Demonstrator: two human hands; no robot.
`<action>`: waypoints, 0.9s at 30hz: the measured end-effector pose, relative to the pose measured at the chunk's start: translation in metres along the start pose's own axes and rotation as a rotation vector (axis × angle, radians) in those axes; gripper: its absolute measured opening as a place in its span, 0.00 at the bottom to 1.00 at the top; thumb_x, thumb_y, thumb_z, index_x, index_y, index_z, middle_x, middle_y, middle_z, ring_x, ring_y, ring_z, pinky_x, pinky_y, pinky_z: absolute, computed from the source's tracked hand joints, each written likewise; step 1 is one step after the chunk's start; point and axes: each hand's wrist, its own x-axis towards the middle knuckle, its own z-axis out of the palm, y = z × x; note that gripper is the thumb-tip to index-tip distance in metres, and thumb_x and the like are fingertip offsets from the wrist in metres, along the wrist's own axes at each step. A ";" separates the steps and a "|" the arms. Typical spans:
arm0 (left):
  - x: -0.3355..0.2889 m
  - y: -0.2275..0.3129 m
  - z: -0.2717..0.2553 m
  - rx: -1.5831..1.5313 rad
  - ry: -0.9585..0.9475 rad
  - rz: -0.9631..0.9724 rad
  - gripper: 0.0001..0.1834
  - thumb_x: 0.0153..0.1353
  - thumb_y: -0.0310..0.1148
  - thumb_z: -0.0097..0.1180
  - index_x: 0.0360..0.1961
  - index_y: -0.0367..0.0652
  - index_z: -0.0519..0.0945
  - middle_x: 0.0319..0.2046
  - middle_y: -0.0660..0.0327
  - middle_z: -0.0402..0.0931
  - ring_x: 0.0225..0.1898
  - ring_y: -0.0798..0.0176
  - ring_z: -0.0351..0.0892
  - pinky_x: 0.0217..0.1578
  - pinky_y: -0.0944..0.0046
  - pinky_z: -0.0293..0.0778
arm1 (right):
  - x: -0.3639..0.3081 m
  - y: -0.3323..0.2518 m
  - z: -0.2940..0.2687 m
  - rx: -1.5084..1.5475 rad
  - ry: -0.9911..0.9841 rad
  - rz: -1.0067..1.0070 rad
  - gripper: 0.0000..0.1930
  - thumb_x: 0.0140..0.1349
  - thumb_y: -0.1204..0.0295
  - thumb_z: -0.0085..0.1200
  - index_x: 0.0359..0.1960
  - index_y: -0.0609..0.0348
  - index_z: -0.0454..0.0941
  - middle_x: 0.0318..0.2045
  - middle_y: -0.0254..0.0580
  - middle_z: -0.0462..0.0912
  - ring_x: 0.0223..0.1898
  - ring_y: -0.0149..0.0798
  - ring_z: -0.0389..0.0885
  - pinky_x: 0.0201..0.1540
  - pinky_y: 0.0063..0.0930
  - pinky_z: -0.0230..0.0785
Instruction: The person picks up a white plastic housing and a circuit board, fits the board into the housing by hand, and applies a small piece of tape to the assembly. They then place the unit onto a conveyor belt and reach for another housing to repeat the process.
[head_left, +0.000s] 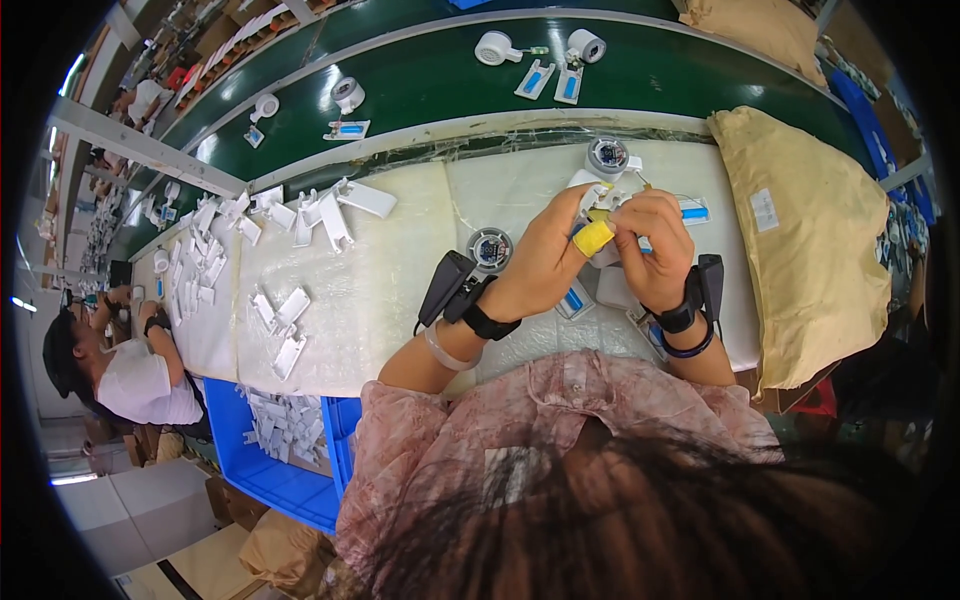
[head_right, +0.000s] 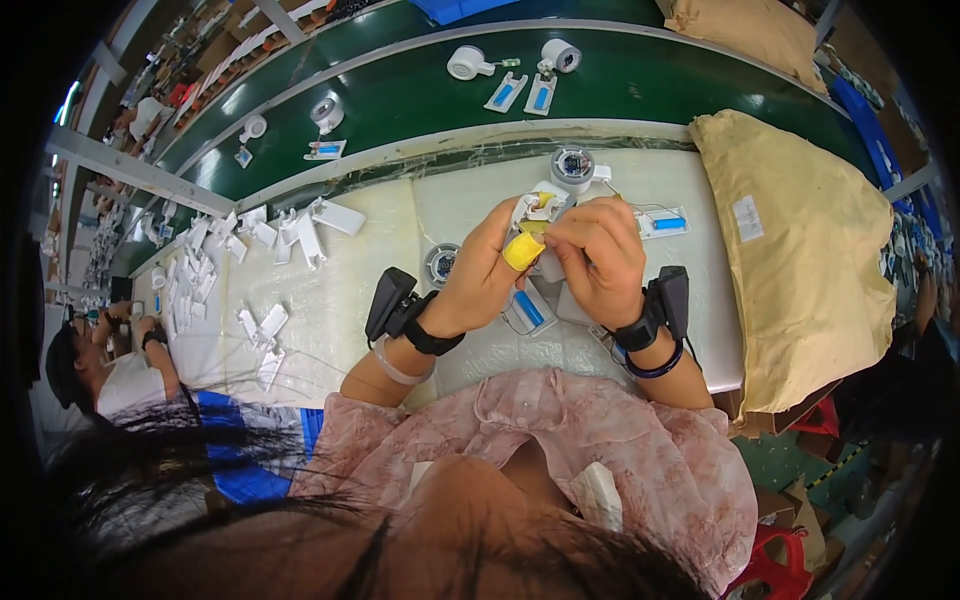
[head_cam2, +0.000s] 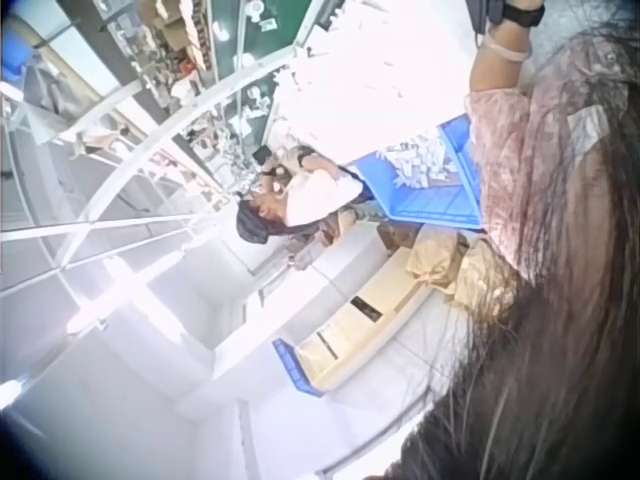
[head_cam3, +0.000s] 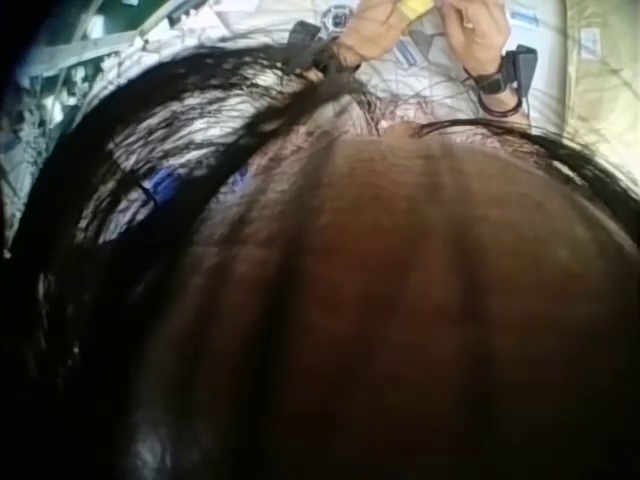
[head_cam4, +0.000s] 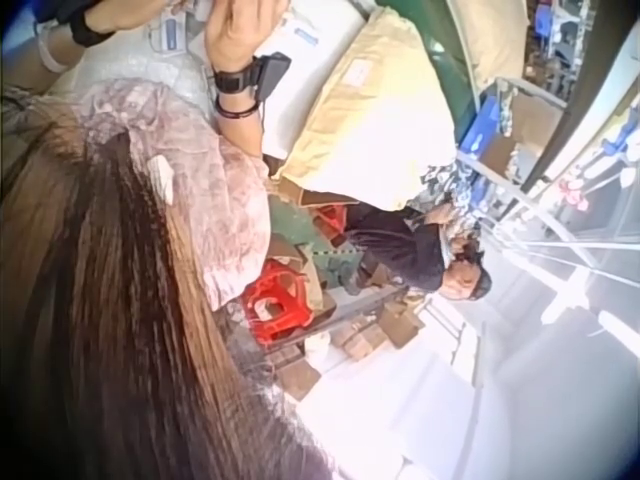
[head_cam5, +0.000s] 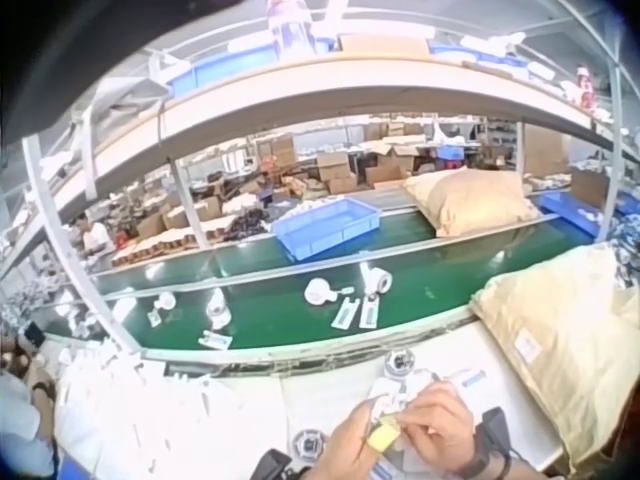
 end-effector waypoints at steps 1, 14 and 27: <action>0.000 0.000 0.000 -0.014 -0.003 -0.001 0.20 0.66 0.28 0.47 0.58 0.35 0.67 0.47 0.47 0.74 0.46 0.48 0.76 0.48 0.58 0.71 | 0.000 0.000 0.000 -0.004 0.001 -0.007 0.10 0.48 0.84 0.63 0.32 0.58 0.81 0.31 0.41 0.80 0.36 0.45 0.76 0.41 0.34 0.67; 0.000 -0.002 0.002 -0.080 0.014 -0.034 0.18 0.67 0.32 0.52 0.56 0.36 0.70 0.45 0.51 0.76 0.44 0.53 0.78 0.46 0.61 0.72 | -0.001 -0.003 0.001 -0.002 -0.002 -0.002 0.10 0.49 0.84 0.62 0.33 0.58 0.81 0.32 0.40 0.80 0.37 0.45 0.76 0.42 0.34 0.67; 0.001 0.003 -0.003 0.052 -0.012 0.013 0.20 0.64 0.29 0.52 0.56 0.35 0.70 0.46 0.48 0.74 0.47 0.46 0.76 0.48 0.58 0.71 | 0.000 -0.001 0.000 -0.011 -0.009 -0.027 0.12 0.48 0.85 0.62 0.34 0.58 0.80 0.32 0.40 0.79 0.37 0.46 0.76 0.44 0.36 0.67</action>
